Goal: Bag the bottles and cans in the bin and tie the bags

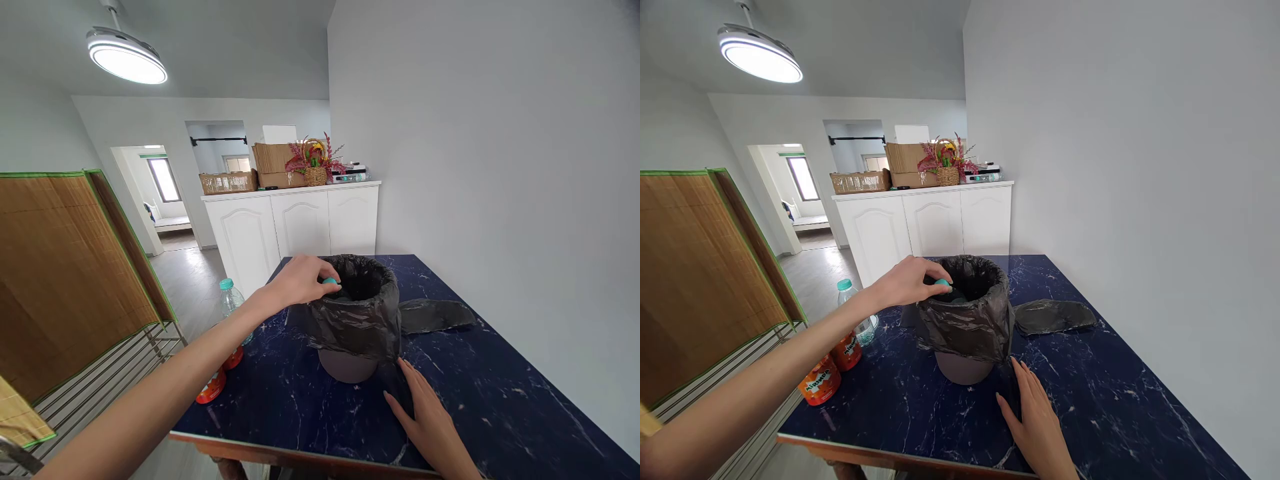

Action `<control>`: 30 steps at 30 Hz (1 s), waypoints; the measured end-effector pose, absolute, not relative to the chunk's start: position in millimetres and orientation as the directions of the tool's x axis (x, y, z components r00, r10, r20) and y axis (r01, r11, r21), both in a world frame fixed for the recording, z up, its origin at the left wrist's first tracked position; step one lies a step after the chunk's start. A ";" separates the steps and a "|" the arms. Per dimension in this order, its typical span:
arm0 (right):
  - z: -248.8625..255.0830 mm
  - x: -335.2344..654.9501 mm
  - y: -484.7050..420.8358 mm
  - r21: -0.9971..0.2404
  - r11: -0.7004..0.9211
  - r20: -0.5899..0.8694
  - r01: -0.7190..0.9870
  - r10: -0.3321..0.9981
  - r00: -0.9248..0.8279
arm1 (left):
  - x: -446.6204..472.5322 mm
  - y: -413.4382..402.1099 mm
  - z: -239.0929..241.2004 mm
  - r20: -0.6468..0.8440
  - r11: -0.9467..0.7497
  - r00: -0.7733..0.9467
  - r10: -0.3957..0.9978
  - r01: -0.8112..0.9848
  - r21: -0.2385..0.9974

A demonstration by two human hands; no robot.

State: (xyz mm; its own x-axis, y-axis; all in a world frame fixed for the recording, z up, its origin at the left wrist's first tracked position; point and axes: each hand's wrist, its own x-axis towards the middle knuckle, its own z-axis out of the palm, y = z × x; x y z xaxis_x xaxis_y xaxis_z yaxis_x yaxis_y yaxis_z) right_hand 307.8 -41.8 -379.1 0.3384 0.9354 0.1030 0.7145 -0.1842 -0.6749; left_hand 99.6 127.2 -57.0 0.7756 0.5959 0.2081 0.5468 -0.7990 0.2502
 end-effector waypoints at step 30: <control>-386.3 308.9 -42.1 -0.669 -0.176 0.121 0.723 0.933 0.339 | -66.3 188.1 -96.3 0.381 -0.306 0.243 0.892 0.945 0.115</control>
State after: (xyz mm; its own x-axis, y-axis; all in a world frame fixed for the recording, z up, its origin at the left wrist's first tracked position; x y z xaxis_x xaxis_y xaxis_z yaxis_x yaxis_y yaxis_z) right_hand 308.9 -42.1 -386.3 0.3387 0.9331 0.1208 0.7226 -0.1757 -0.6686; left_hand -66.3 188.1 -96.3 0.2428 0.8921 0.3811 0.9449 -0.3064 0.1153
